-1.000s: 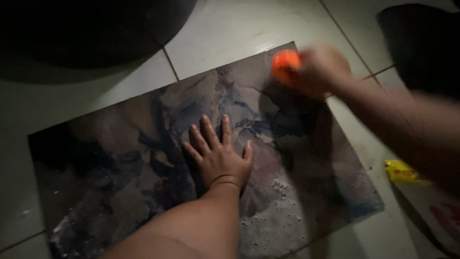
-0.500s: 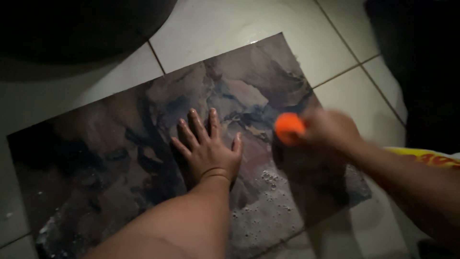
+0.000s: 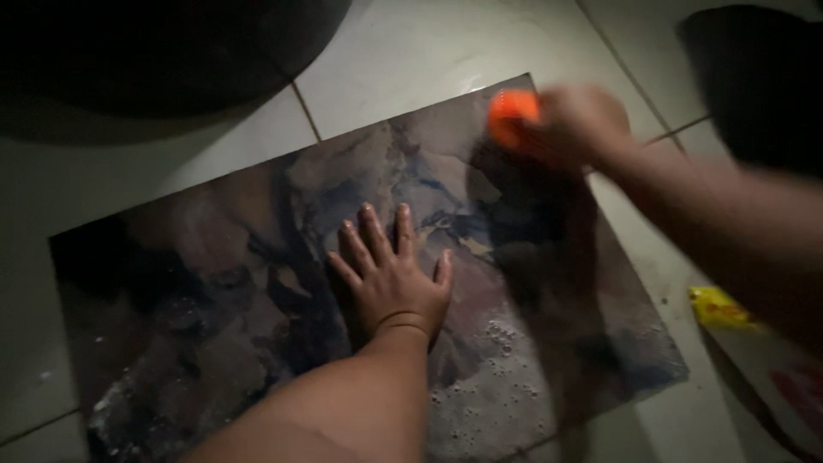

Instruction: The person scrubs a patterned floor mat with an orange scrubbing tool while sprinkling white powder detergent onto the surface. They use their left hand to hold the mat steady and their right hand to scrub in circular and back-and-forth motions.

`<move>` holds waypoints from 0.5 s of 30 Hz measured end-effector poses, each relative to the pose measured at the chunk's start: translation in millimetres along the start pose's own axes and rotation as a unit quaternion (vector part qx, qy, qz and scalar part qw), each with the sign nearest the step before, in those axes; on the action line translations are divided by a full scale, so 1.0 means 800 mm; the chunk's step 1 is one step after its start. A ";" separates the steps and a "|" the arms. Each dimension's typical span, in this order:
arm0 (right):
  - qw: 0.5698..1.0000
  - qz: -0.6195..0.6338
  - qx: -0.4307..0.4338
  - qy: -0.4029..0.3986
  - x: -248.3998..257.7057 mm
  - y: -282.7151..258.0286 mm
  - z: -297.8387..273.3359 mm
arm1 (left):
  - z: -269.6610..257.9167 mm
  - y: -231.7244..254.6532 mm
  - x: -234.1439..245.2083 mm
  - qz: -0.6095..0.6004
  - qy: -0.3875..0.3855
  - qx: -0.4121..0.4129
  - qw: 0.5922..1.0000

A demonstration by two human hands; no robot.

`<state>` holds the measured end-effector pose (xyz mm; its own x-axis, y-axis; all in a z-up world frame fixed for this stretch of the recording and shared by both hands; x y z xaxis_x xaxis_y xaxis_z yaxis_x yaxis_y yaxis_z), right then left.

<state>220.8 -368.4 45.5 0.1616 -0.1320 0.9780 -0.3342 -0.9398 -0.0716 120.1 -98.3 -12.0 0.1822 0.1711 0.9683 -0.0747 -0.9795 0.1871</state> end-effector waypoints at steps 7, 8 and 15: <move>0.999 -0.016 0.020 0.039 -0.019 -0.015 0.027 | 0.002 0.001 0.006 -0.002 -0.001 0.004 1.000; 0.999 -0.029 0.023 0.031 -0.021 -0.009 0.010 | 0.001 0.000 0.004 0.002 -0.012 0.008 1.000; 0.978 -0.084 -0.091 -0.171 -0.062 0.089 -0.179 | 0.001 -0.001 0.005 0.014 0.001 0.004 1.000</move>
<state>55.8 -383.9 19.9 0.5183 -0.1076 0.8484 -0.4309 -0.8898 0.1504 121.8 -97.3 -8.6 0.1780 0.1433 0.9735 -0.0722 -0.9848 0.1582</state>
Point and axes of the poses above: each hand's wrist, its own z-axis towards the middle knuckle, its own x-axis out of the back of the hand, y = z × x, the point moved 8 cm from there along z, towards the middle knuckle, and after that the axes turned 7 degrees about y, right-handed, at the moved point
